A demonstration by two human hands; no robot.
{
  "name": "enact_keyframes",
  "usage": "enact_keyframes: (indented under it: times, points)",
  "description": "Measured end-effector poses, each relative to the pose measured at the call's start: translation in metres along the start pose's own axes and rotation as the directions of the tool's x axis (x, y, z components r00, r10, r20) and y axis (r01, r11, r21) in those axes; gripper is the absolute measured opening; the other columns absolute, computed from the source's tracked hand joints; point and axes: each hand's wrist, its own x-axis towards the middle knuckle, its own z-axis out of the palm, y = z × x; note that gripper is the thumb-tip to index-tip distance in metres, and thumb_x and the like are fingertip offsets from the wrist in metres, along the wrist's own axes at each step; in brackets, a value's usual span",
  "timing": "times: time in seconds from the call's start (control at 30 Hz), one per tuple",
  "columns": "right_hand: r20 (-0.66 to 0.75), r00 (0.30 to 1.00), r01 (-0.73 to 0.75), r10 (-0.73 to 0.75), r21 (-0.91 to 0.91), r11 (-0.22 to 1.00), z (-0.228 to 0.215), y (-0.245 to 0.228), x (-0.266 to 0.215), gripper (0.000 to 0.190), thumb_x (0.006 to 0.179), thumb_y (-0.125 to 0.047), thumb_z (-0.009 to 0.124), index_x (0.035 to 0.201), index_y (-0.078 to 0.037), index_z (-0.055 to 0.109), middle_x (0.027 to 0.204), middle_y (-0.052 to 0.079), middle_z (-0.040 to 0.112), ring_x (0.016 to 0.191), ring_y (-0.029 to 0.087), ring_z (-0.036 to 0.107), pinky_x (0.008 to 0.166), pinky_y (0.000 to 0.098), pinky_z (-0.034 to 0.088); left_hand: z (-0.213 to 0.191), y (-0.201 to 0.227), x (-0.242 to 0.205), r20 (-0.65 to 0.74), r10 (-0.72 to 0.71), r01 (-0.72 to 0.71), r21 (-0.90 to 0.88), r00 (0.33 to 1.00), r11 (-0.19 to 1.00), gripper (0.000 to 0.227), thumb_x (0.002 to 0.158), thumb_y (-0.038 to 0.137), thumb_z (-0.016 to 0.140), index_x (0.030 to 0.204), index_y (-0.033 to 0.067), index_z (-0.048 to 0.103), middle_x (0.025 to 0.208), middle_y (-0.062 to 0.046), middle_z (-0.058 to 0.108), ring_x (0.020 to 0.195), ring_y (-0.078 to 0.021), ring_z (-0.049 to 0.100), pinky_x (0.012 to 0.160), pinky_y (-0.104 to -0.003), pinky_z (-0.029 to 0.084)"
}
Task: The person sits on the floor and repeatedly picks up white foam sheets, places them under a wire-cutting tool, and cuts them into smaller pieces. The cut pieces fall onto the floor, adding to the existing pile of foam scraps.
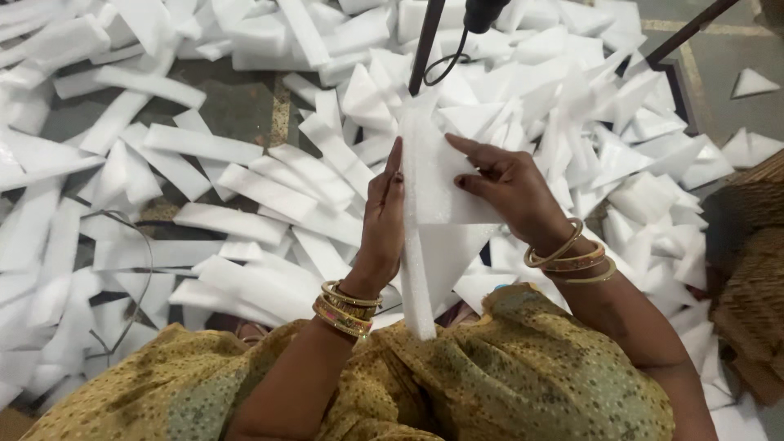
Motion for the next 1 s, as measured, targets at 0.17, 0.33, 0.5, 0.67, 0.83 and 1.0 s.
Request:
enact_keyframes:
  times: [0.17, 0.33, 0.5, 0.67, 0.83, 1.0]
  points:
    - [0.025, 0.997, -0.075, 0.075, -0.014, 0.997, 0.013, 0.002, -0.002, 0.053, 0.09, 0.003, 0.067, 0.141, -0.013, 0.061, 0.123, 0.007, 0.074, 0.092, 0.011, 0.07, 0.086, 0.0232, 0.062, -0.006, -0.006, -0.015, -0.061, -0.039, 0.043, 0.071, 0.997, 0.997, 0.05, 0.111, 0.017, 0.034, 0.162, 0.0144, 0.035, 0.146, -0.008, 0.046, 0.133, -0.0186, 0.049, 0.115, -0.034, 0.04]
    - [0.047, 0.999, 0.0, -0.006, 0.121, 0.993, 0.013, 0.022, 0.002, 0.055, 0.09, 0.007, 0.067, 0.143, -0.009, 0.062, 0.115, 0.006, 0.07, 0.093, 0.009, 0.066, 0.085, 0.0237, 0.06, -0.014, -0.005, -0.014, -0.065, -0.042, 0.062, 0.346, 0.997, 0.936, 0.054, 0.112, 0.022, 0.036, 0.165, 0.0169, 0.035, 0.142, -0.012, 0.049, 0.13, -0.0222, 0.048, 0.118, -0.035, 0.037]
    - [-0.074, 0.997, 0.026, -0.021, 0.058, 0.998, 0.011, 0.044, 0.011, 0.062, 0.092, 0.006, 0.071, 0.151, -0.008, 0.059, 0.094, 0.003, 0.053, 0.082, 0.011, 0.053, 0.072, 0.0249, 0.052, -0.032, -0.005, 0.002, 0.049, -0.132, 0.117, 0.24, 0.99, 0.964, 0.065, 0.11, 0.035, 0.049, 0.167, 0.0161, 0.023, 0.165, -0.009, 0.025, 0.149, -0.0209, 0.028, 0.119, -0.038, 0.031]
    - [-0.033, 0.999, -0.005, 0.007, 0.053, 0.999, 0.011, 0.062, 0.011, 0.057, 0.092, 0.001, 0.066, 0.147, -0.005, 0.054, 0.109, 0.011, 0.07, 0.092, 0.015, 0.067, 0.081, 0.0279, 0.059, -0.07, -0.031, 0.012, -0.007, -0.445, 0.39, 0.495, 0.896, 0.777, 0.093, 0.084, 0.04, 0.074, 0.161, 0.0164, 0.027, 0.13, -0.019, 0.062, 0.118, -0.0307, 0.066, 0.102, -0.042, 0.053]
    - [-0.106, 0.994, 0.055, -0.04, 0.137, 0.989, -0.009, 0.112, 0.024, 0.044, 0.096, 0.001, 0.062, 0.14, 0.003, 0.057, 0.115, 0.014, 0.07, 0.104, 0.022, 0.07, 0.09, 0.0323, 0.061, -0.171, -0.031, 0.021, -0.09, -0.001, 0.034, 0.365, 0.996, 0.93, 0.062, 0.099, 0.046, 0.059, 0.148, 0.0093, 0.052, 0.13, -0.008, 0.066, 0.115, -0.0186, 0.06, 0.1, -0.034, 0.047]
    - [-0.179, 0.983, -0.039, 0.037, -0.005, 0.999, -0.042, 0.207, 0.047, 0.04, 0.1, -0.002, 0.062, 0.139, 0.003, 0.061, 0.115, 0.016, 0.07, 0.104, 0.023, 0.069, 0.087, 0.0344, 0.058, -0.3, 0.033, 0.014, -0.704, 0.455, -0.635, 0.006, 0.546, 0.772, 0.062, 0.111, 0.044, 0.045, 0.16, 0.0107, 0.029, 0.151, -0.015, 0.051, 0.139, -0.0266, 0.051, 0.117, -0.046, 0.046]
